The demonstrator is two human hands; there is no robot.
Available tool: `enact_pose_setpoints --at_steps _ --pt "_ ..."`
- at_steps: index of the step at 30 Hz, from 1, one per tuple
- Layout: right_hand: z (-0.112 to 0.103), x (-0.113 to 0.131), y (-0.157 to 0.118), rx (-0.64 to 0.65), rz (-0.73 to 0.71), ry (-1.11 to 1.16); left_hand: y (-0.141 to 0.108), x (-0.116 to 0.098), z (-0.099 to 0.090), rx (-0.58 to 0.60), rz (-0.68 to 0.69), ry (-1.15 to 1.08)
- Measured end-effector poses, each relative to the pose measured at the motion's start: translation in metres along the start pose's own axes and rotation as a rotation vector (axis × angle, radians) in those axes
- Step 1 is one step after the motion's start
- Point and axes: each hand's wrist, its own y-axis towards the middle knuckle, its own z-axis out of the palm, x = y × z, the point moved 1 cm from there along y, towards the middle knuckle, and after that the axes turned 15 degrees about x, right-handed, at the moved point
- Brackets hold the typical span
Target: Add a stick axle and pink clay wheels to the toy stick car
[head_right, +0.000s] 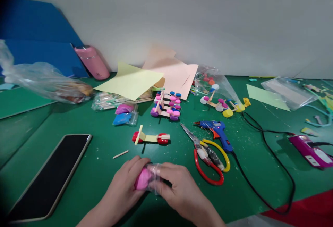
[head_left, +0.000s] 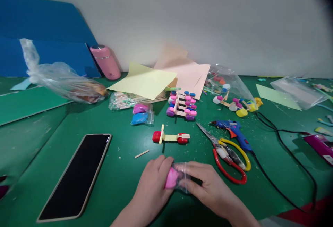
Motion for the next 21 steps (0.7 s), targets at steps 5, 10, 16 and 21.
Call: enact_pose_setpoints --at_steps 5,10,16,21 --pt "0.001 -0.008 0.003 -0.173 -0.035 0.107 -0.003 0.000 -0.001 -0.053 0.031 -0.570" --pt "0.003 -0.018 0.004 -0.273 -0.006 0.206 -0.001 -0.002 -0.007 0.039 0.085 -1.246" --pt "0.004 -0.020 0.005 -0.213 -0.003 0.245 0.004 0.002 -0.009 -0.013 -0.003 -1.241" --pt "0.002 -0.020 0.005 -0.166 -0.029 0.201 0.002 0.001 -0.009 -0.044 -0.036 -1.199"
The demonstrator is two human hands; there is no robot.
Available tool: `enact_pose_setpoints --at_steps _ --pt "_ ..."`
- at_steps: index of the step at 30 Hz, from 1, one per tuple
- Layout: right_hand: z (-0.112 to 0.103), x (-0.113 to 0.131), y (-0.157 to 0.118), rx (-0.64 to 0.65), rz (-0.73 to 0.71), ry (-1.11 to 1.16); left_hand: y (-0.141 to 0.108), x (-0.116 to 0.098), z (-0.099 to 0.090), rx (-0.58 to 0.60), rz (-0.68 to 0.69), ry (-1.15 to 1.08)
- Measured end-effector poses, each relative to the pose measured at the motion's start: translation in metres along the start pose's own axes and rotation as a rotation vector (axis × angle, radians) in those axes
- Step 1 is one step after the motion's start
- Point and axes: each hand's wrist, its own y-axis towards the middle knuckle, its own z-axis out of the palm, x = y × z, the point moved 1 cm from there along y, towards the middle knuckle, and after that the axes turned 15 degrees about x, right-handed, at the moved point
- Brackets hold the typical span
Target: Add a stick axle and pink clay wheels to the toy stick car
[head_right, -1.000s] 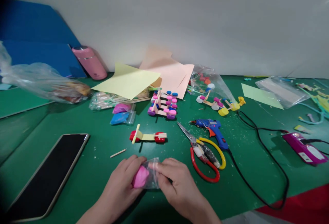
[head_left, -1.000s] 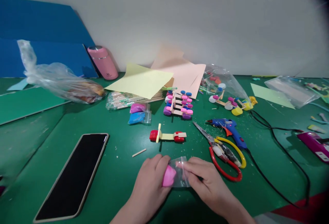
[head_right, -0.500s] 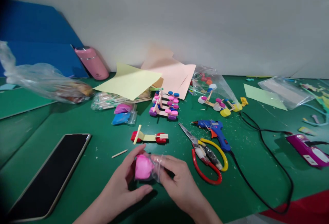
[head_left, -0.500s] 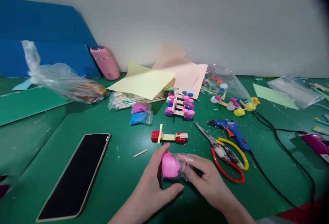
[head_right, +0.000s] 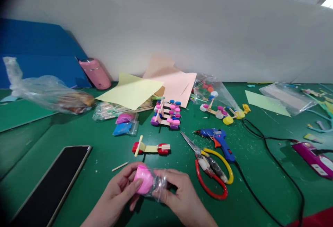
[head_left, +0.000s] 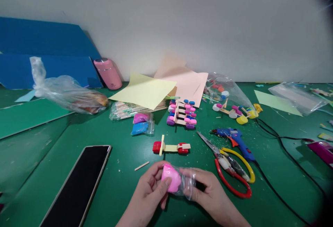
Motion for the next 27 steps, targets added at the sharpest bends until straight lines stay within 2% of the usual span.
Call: enact_pose_setpoints --at_steps 7,14,20,24,27 --pt "0.001 0.010 0.003 0.064 -0.049 -0.040 -0.001 0.001 0.003 -0.008 -0.008 0.086" --pt "0.006 0.006 0.003 0.074 -0.060 -0.068 -0.003 -0.006 0.002 -0.061 0.072 0.073" --pt "0.010 0.006 0.003 0.083 -0.053 -0.114 -0.005 -0.009 0.003 -0.139 0.060 -0.133" --pt "0.010 0.008 0.003 0.074 -0.037 -0.139 -0.005 -0.009 0.004 -0.139 0.009 -0.282" --pt "0.009 0.009 0.005 0.081 -0.051 -0.102 -0.006 -0.008 0.004 -0.125 0.003 -0.289"
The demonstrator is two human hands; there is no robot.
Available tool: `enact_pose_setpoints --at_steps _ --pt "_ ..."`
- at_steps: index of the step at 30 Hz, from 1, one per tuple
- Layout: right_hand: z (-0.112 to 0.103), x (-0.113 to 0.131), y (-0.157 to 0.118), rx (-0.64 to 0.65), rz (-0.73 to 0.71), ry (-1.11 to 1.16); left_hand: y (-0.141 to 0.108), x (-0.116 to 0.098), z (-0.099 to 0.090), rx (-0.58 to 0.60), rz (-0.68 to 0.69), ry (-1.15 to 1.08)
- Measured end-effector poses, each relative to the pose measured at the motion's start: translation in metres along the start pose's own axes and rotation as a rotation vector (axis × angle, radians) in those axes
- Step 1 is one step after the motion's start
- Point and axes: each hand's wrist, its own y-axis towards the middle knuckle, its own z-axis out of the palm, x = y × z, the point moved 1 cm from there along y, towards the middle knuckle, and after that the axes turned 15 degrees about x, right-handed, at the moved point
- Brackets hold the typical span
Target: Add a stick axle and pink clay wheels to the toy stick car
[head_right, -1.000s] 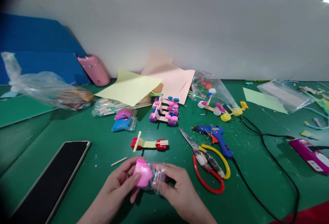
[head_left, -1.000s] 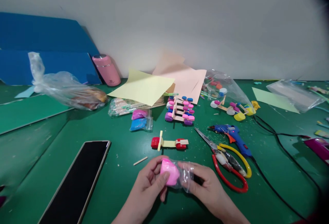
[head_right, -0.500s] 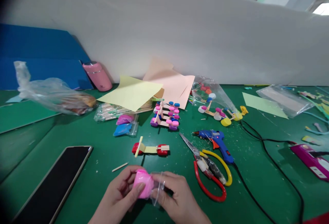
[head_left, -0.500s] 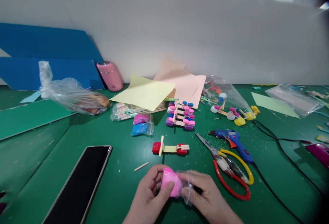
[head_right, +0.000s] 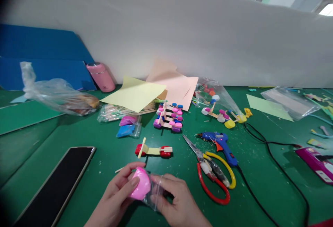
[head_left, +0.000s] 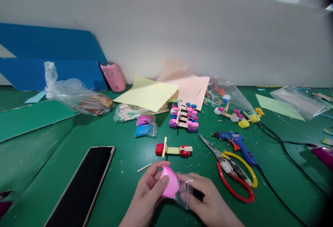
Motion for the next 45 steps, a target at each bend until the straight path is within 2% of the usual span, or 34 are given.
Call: enact_pose_setpoints --at_steps 3,6,11,13,25,30,35,41,45 --pt "0.000 0.002 0.001 0.013 -0.030 0.046 -0.001 0.000 -0.002 0.023 0.040 0.105" --pt "0.001 0.003 0.002 0.010 0.002 0.034 -0.001 0.001 -0.004 0.056 0.053 0.208" --pt "0.004 -0.004 -0.002 -0.136 0.017 0.062 -0.001 0.002 -0.009 0.164 0.115 0.247" --pt "0.005 -0.006 -0.003 -0.148 0.011 0.081 -0.001 0.002 -0.009 0.178 0.118 0.254" --pt "0.003 -0.001 -0.003 -0.128 -0.019 0.163 0.001 -0.001 -0.003 0.116 0.064 0.259" --pt "0.006 -0.004 -0.003 -0.150 0.034 0.148 0.001 0.004 -0.006 0.112 0.088 0.282" --pt "0.008 -0.006 -0.001 -0.158 0.051 0.238 0.000 0.004 -0.006 0.116 0.094 0.327" --pt "0.008 -0.007 0.000 -0.248 -0.083 0.246 0.002 -0.001 -0.001 0.084 0.100 0.372" --pt "0.006 -0.004 0.000 -0.203 -0.059 0.187 0.002 -0.001 -0.001 0.082 0.112 0.363"
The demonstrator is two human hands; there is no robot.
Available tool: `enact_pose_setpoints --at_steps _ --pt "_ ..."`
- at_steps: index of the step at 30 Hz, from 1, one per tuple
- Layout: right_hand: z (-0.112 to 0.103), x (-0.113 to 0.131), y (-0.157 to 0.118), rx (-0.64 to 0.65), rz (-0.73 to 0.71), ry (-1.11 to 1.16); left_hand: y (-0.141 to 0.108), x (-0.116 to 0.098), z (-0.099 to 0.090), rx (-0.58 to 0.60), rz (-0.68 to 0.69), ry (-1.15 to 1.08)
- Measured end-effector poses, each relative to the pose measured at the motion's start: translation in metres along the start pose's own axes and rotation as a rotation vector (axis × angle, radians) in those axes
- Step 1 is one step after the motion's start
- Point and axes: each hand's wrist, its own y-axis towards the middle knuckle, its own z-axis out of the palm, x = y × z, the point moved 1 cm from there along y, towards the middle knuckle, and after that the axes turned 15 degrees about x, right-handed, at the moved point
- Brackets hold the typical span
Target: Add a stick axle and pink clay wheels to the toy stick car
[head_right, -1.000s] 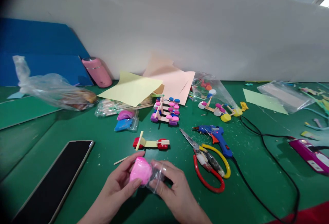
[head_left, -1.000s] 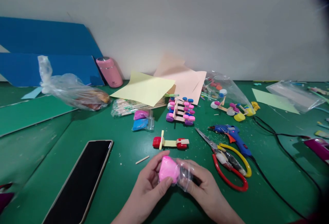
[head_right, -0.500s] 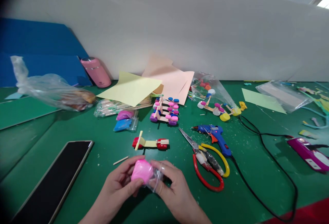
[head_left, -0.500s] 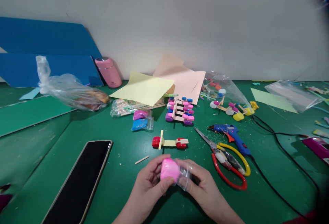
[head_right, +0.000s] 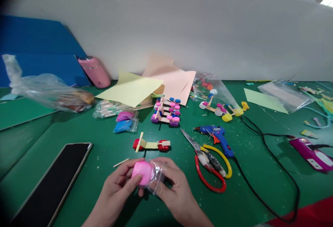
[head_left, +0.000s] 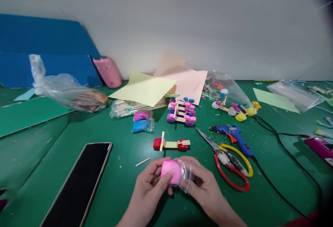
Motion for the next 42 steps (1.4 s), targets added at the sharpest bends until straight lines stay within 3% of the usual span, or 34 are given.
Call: enact_pose_setpoints --at_steps 8,20,31,39,42 --pt "-0.0008 0.0061 0.0012 0.053 0.151 -0.104 0.0012 0.0033 -0.0011 -0.005 0.003 -0.170" --pt "-0.0067 -0.0016 -0.0029 0.044 0.127 -0.198 0.0003 0.0042 -0.0013 0.057 -0.050 -0.150" --pt "-0.0075 0.0011 -0.0024 0.057 0.122 -0.147 0.0004 0.0053 -0.0005 0.117 -0.077 -0.052" --pt "-0.0056 0.0016 0.0020 -0.119 0.094 -0.098 0.0040 0.0072 0.0024 0.133 0.000 -0.169" --pt "-0.0070 0.0016 0.0004 -0.113 0.060 -0.146 0.0033 0.0090 -0.0021 0.118 -0.007 -0.071"
